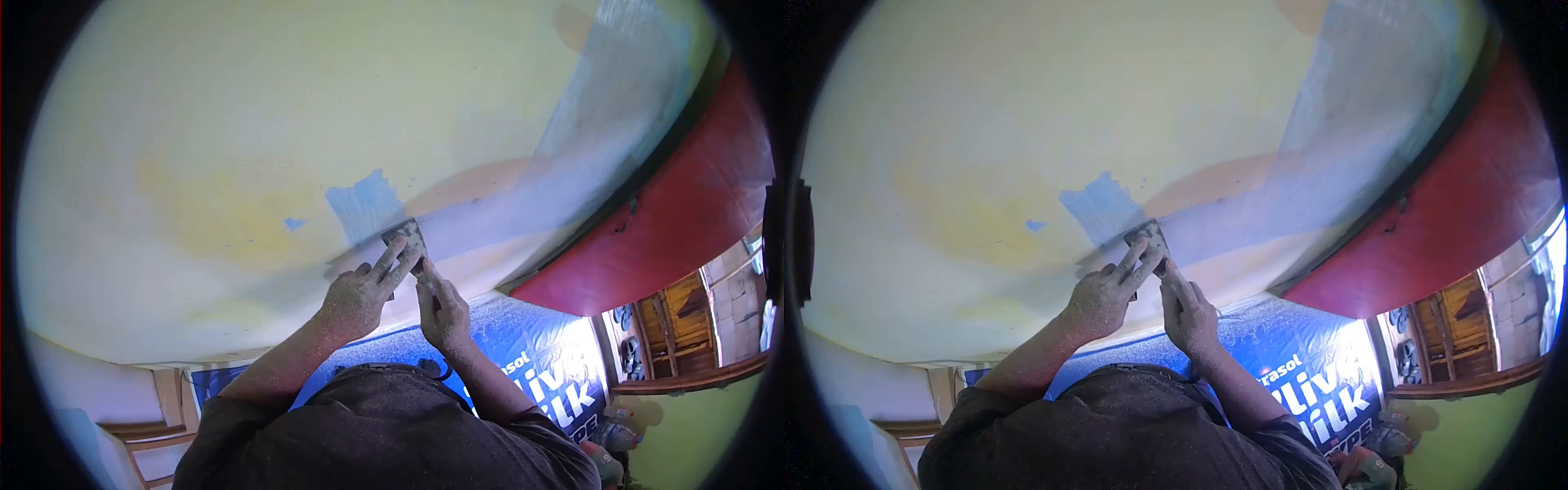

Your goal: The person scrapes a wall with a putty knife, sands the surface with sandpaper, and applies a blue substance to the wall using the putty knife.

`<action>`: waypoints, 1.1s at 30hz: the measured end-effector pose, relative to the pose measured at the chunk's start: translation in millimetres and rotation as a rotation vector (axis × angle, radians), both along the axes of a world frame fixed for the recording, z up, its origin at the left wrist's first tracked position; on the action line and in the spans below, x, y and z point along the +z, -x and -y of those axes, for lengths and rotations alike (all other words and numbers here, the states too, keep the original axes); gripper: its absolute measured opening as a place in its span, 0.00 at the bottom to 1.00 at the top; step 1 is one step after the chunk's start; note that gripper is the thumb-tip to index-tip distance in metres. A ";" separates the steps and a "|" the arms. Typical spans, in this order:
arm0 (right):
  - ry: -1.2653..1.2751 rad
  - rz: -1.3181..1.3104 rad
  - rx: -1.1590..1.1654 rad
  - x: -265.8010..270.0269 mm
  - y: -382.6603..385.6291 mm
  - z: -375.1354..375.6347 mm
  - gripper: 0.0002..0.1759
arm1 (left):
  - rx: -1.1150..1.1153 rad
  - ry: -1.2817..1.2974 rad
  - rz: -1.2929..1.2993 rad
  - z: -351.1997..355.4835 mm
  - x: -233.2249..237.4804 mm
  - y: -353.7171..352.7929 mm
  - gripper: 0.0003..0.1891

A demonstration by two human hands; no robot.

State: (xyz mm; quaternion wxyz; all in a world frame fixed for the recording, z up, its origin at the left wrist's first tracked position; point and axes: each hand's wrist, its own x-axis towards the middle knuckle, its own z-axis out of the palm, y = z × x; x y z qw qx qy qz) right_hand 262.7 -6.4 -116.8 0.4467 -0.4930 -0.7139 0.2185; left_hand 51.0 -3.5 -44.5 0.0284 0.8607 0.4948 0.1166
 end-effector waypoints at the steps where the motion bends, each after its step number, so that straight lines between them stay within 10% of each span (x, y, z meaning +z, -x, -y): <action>1: 0.027 0.001 -0.003 -4.9 0.3 1.7 0.27 | -0.006 0.017 -0.020 -0.5 -1.1 2.0 0.49; 33: -0.090 0.039 0.059 27.4 -14.2 -18.3 0.30 | 0.061 -0.059 0.019 0.0 12.3 -9.2 0.52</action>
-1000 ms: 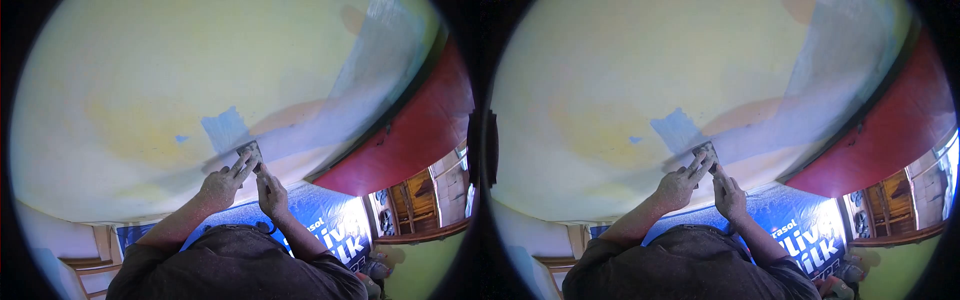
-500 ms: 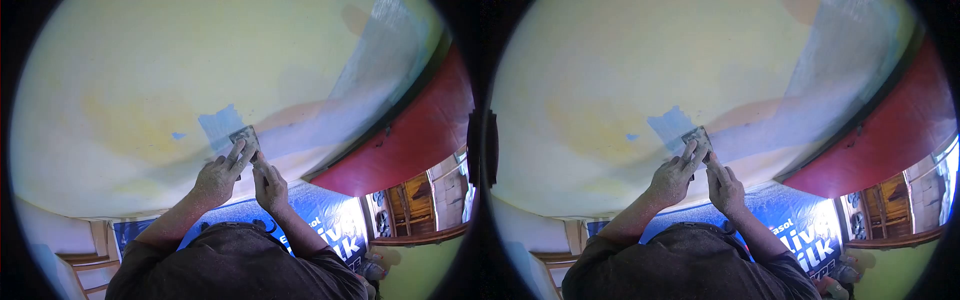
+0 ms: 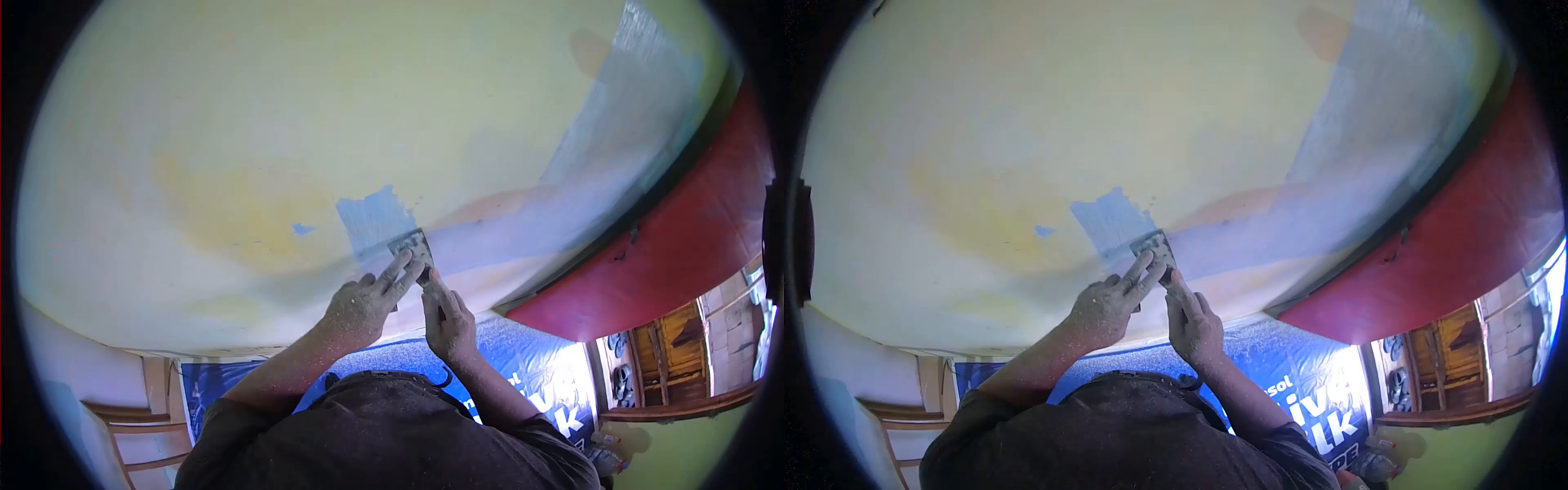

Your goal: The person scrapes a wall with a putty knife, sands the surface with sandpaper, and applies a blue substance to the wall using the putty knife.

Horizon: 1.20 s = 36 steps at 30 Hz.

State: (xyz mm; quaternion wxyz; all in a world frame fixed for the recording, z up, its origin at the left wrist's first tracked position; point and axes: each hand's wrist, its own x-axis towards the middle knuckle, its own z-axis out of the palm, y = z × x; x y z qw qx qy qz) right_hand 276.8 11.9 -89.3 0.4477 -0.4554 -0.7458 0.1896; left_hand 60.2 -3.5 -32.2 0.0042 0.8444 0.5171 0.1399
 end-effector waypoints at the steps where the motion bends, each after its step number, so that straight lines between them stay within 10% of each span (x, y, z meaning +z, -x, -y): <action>1: 0.008 -0.012 -0.004 -3.0 -1.2 0.3 0.31 | 0.005 0.004 0.012 1.5 -2.0 -2.1 0.52; 36: -0.040 0.035 0.110 79.0 3.2 -12.0 0.27 | 0.112 -0.189 0.156 3.9 25.6 -7.2 0.51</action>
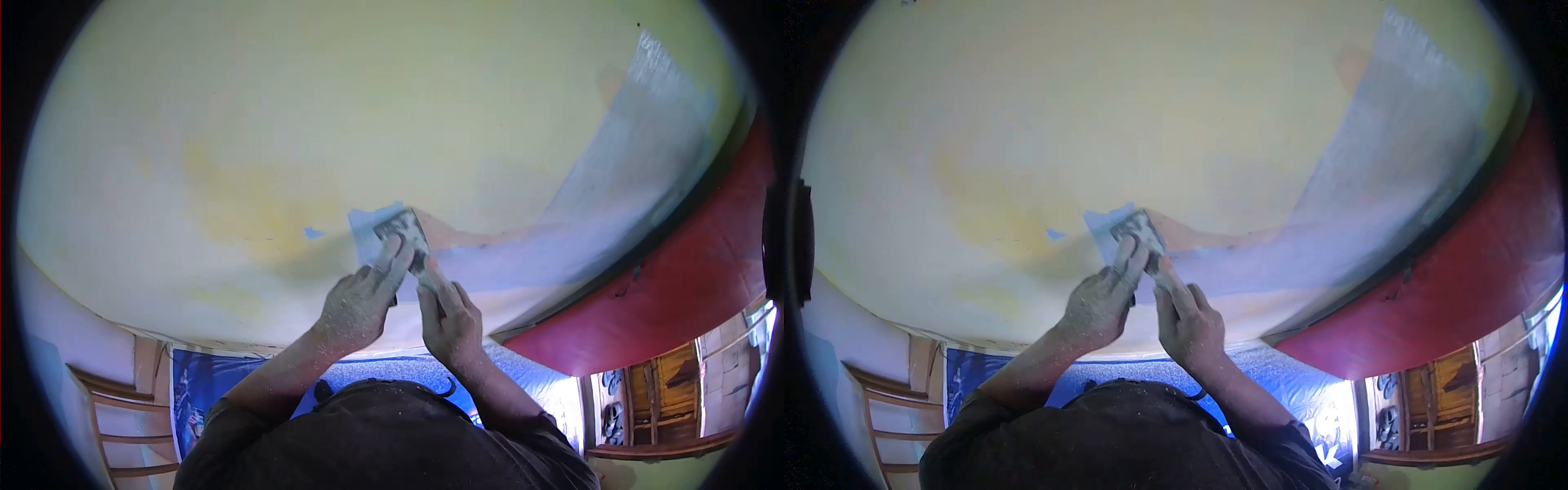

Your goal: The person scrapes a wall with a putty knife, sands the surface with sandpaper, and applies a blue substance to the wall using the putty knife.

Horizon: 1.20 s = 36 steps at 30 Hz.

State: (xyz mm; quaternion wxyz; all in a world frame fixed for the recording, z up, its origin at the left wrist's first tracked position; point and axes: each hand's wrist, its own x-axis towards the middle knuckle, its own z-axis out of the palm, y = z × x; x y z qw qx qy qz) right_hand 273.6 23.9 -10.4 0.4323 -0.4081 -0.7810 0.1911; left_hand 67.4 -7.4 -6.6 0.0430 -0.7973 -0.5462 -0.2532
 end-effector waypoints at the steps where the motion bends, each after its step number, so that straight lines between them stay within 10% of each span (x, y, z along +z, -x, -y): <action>1: -0.003 -0.011 0.003 5.9 4.5 -0.6 0.27 | 0.003 -0.039 0.014 -2.1 7.7 0.9 0.51; 18: -0.061 -0.004 -0.033 -25.7 -8.2 -6.1 0.30 | -0.027 0.178 -0.084 0.1 3.6 -2.6 0.54; 24: -0.153 -0.002 -0.010 5.3 5.3 -14.5 0.31 | 0.005 -0.146 0.036 -9.5 17.0 0.5 0.51; 36: -0.065 -0.053 -0.068 -119.5 -33.4 -4.6 0.33 | -0.060 0.242 -0.144 -8.8 -52.7 -21.0 0.50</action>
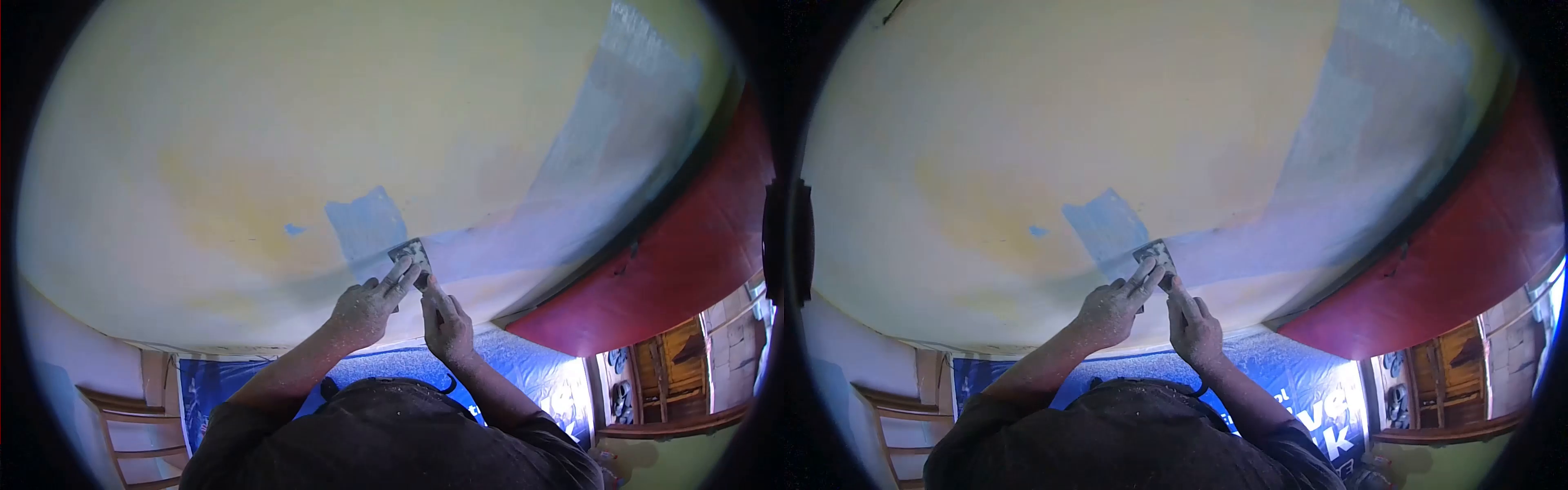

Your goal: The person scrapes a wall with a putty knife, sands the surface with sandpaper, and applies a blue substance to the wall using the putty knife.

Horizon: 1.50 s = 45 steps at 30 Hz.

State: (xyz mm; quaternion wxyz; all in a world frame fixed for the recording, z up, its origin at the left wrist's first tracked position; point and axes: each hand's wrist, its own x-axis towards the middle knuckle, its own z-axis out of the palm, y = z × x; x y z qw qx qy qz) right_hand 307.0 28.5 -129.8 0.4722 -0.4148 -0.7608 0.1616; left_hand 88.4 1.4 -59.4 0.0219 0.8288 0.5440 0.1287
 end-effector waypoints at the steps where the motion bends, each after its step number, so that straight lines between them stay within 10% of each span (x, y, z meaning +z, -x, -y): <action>1: 0.016 0.007 -0.005 -2.2 -0.6 0.4 0.33 | -0.001 0.007 0.016 -0.2 -0.3 0.1 0.50; 45: 0.165 0.074 0.074 29.5 -9.4 -6.2 0.32 | 0.187 -0.028 -0.021 13.8 15.9 -26.1 0.53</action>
